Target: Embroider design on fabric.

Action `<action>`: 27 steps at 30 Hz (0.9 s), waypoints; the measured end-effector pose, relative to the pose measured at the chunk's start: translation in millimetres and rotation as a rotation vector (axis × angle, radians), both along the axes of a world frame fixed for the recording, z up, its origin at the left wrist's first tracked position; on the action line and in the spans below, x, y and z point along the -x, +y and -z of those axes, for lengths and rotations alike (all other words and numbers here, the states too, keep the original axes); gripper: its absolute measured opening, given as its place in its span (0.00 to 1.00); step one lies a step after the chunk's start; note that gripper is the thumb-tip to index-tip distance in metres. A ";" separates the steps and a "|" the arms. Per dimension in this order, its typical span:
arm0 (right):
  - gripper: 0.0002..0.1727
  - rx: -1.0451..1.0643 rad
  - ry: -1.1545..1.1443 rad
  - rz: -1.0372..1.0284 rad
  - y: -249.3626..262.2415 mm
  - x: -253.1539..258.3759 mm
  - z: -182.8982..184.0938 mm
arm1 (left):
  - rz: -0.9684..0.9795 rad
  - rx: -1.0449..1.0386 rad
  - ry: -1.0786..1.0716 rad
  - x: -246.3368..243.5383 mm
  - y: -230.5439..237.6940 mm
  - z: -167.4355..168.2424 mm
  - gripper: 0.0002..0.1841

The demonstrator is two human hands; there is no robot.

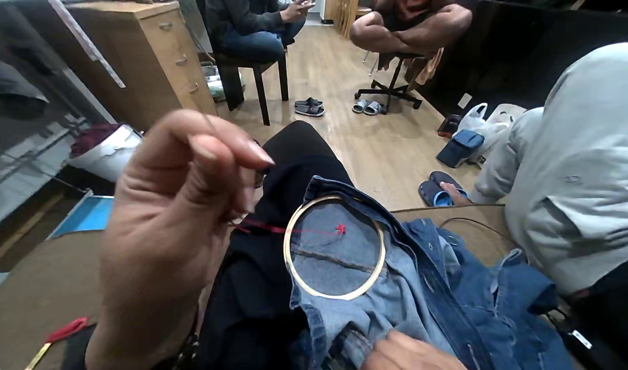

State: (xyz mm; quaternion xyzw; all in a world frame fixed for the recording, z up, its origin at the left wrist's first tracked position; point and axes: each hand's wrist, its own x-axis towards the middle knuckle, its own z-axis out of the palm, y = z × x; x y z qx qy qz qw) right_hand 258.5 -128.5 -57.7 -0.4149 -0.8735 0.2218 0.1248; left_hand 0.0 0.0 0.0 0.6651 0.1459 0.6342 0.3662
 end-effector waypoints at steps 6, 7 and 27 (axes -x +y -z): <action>0.13 -0.005 0.088 -0.038 1.2 -6.5 -8.6 | -0.156 0.078 -0.059 42.1 -2.5 -5.3 0.10; 0.14 0.047 0.144 -0.061 5.3 -14.8 -13.7 | -0.176 0.089 -0.055 46.9 -4.4 -6.1 0.11; 0.26 -0.831 -0.191 0.126 135.8 -38.7 38.0 | -0.509 0.043 0.267 152.6 -10.3 23.4 0.07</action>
